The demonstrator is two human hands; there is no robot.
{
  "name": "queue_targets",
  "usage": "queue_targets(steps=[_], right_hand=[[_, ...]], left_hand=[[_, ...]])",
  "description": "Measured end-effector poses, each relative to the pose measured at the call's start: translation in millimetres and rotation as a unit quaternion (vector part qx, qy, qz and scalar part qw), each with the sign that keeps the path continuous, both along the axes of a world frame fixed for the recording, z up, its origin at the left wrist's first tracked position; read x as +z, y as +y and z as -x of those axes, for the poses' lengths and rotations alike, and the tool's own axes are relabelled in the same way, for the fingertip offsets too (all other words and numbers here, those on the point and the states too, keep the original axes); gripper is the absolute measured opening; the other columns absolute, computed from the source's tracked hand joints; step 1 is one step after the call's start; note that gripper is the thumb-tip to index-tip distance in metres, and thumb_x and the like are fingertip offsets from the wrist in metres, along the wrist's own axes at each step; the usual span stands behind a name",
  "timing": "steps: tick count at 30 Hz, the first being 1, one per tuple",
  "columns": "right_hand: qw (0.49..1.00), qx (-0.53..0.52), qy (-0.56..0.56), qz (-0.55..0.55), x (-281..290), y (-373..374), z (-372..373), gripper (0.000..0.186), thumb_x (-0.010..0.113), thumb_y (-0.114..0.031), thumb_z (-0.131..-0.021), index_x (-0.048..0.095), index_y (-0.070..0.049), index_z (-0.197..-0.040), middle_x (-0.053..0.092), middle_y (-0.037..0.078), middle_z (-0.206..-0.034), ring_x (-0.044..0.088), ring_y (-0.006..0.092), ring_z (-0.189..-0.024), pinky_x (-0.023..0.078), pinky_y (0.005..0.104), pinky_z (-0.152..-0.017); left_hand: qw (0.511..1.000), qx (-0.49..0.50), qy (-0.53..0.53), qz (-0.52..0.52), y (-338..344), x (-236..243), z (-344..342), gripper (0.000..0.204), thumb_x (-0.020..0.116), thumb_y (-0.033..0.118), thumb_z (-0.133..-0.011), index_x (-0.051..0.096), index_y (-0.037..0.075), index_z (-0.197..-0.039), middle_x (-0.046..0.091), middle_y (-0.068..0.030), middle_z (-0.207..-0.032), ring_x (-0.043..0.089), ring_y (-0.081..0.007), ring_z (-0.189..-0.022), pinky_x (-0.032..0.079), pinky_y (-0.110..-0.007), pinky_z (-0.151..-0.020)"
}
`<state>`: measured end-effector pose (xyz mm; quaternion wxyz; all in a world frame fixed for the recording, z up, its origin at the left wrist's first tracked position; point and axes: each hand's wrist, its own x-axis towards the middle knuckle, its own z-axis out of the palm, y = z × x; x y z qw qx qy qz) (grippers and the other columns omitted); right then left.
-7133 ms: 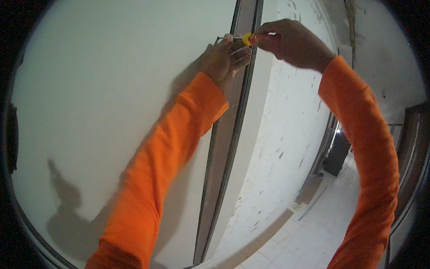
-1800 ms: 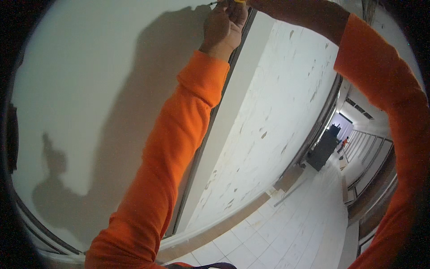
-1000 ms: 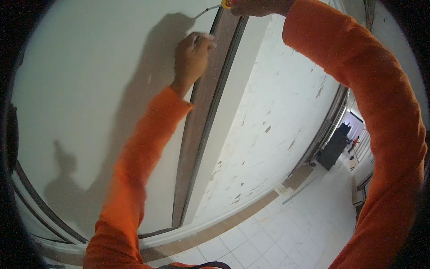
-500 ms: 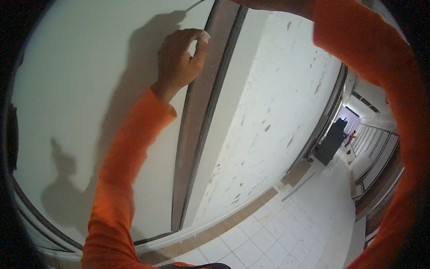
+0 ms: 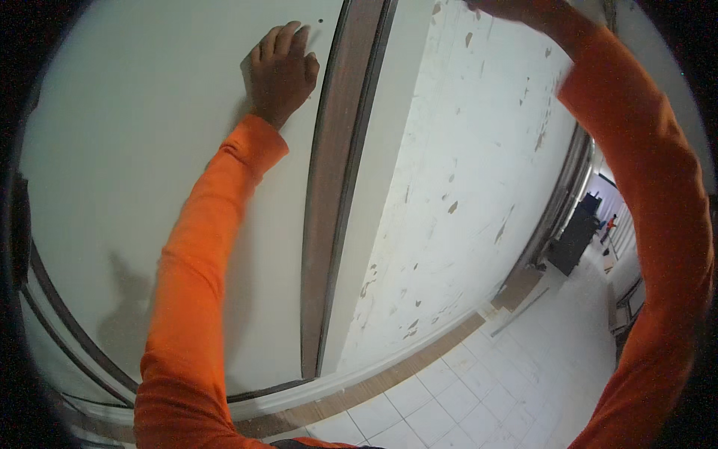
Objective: The person uses a screwdriver to secure white rectangular panels into a metal frame on a wall and ceiling area, working from a ladder.
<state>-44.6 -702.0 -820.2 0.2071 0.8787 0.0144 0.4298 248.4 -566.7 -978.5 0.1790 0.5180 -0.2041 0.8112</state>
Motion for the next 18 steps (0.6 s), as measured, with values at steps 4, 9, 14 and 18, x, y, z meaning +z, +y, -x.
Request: queue_targets(steps=[4, 9, 14, 18], right_hand=[[0.994, 0.076, -0.03, 0.073, -71, -112, 6, 0.026, 0.063, -0.028, -0.094, 0.069, -0.009, -0.111, 0.061, 0.003, -0.067, 0.052, 0.0078, -0.055, 0.044, 0.0267, -0.051], [0.983, -0.049, 0.163, -0.065, -214, -169, 70, 0.021, 0.062, -0.024, -0.093, 0.067, -0.012, -0.11, 0.069, 0.007, -0.081, 0.064, 0.0161, -0.062, 0.054, 0.0329, -0.059], [0.944, 0.071, 0.276, -0.165, -318, -247, 123, 0.034, 0.071, -0.025, -0.085, 0.066, -0.011, -0.116, 0.068, 0.008, -0.082, 0.068, 0.0238, -0.068, 0.054, 0.0354, -0.062], [0.884, 0.144, 0.275, -0.35, -449, -334, 113, 0.039, 0.07, -0.028, -0.085, 0.064, -0.012, -0.121, 0.069, 0.014, -0.088, 0.067, 0.0338, -0.073, 0.054, 0.0412, -0.066]], left_hand=[[0.993, 0.093, 0.069, -0.021, -5, -4, 1, 0.048, 0.05, 0.026, -0.092, 0.05, 0.019, -0.139, 0.046, -0.0071, -0.139, 0.038, -0.0253, -0.13, 0.029, -0.047, -0.106], [0.979, 0.194, 0.054, -0.006, -16, 0, 6, 0.048, 0.052, 0.028, -0.088, 0.054, 0.022, -0.136, 0.046, -0.0053, -0.135, 0.041, -0.0261, -0.124, 0.033, -0.047, -0.101], [0.954, 0.271, 0.131, 0.007, -8, 23, 34, 0.056, 0.061, 0.035, -0.088, 0.048, 0.028, -0.142, 0.052, -0.0073, -0.14, 0.048, -0.0288, -0.127, 0.039, -0.049, -0.104], [0.936, 0.303, 0.176, -0.02, -11, 6, 5, 0.042, 0.056, 0.031, -0.091, 0.056, 0.018, -0.131, 0.056, -0.0127, -0.132, 0.052, -0.0318, -0.121, 0.043, -0.049, -0.099]])
